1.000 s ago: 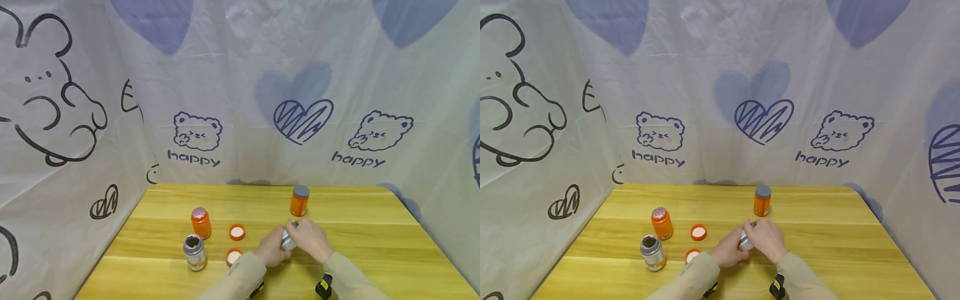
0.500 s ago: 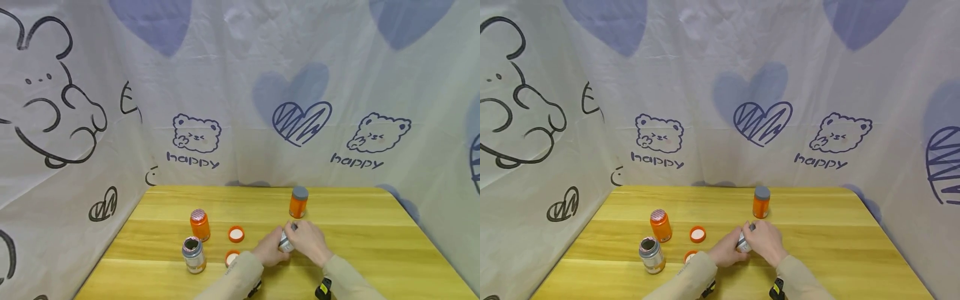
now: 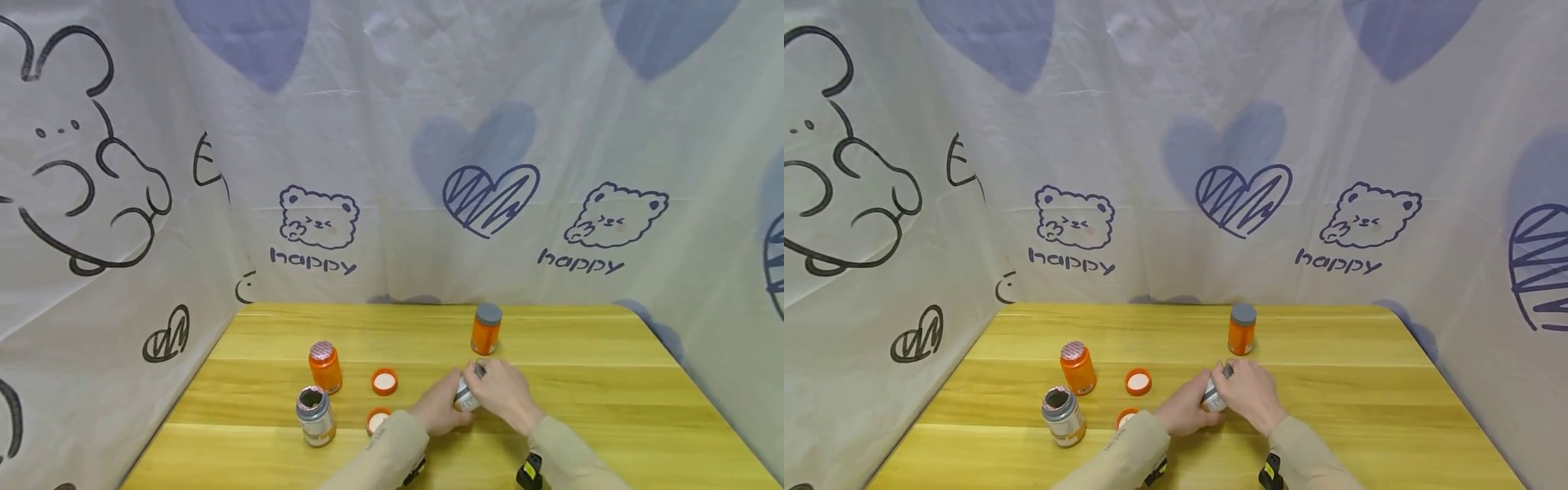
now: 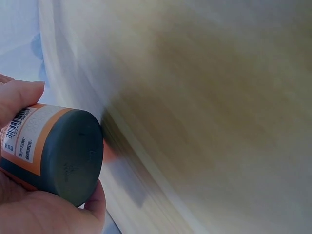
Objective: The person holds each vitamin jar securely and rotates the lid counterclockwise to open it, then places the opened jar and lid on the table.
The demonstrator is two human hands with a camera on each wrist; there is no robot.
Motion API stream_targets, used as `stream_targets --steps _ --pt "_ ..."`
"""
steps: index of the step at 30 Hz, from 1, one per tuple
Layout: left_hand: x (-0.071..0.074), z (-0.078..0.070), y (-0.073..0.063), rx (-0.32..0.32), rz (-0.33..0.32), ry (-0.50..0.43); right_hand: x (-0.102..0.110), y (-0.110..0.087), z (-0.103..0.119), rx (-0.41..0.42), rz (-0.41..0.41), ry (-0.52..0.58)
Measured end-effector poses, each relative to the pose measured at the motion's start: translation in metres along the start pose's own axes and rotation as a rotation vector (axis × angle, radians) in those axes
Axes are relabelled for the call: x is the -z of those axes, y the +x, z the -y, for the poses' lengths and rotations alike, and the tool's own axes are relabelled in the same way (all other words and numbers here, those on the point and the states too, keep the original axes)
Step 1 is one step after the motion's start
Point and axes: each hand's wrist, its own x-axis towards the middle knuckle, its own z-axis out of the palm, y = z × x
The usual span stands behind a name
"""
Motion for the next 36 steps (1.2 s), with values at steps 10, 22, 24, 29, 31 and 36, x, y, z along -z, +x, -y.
stream_targets --steps 10,22,24,29,31,36 --pt "-0.002 0.007 0.003 -0.022 0.009 -0.023 0.0 0.0 -0.001 0.051 0.0 -0.025" --pt "0.001 0.004 0.0 -0.015 0.013 -0.024 -0.001 -0.002 0.0 0.098 -0.018 -0.059" --pt "0.003 0.002 -0.001 -0.008 0.018 -0.005 -0.001 -0.003 0.0 0.093 -0.015 -0.046" --pt "0.005 -0.001 -0.002 0.031 0.032 0.035 -0.001 -0.007 0.0 0.09 -0.012 -0.028" --pt "0.006 -0.002 -0.003 0.047 0.032 0.031 0.0 -0.008 0.001 0.123 -0.027 -0.053" --pt "0.006 0.001 -0.003 0.034 0.006 0.045 0.001 -0.008 0.004 0.207 -0.064 -0.127"
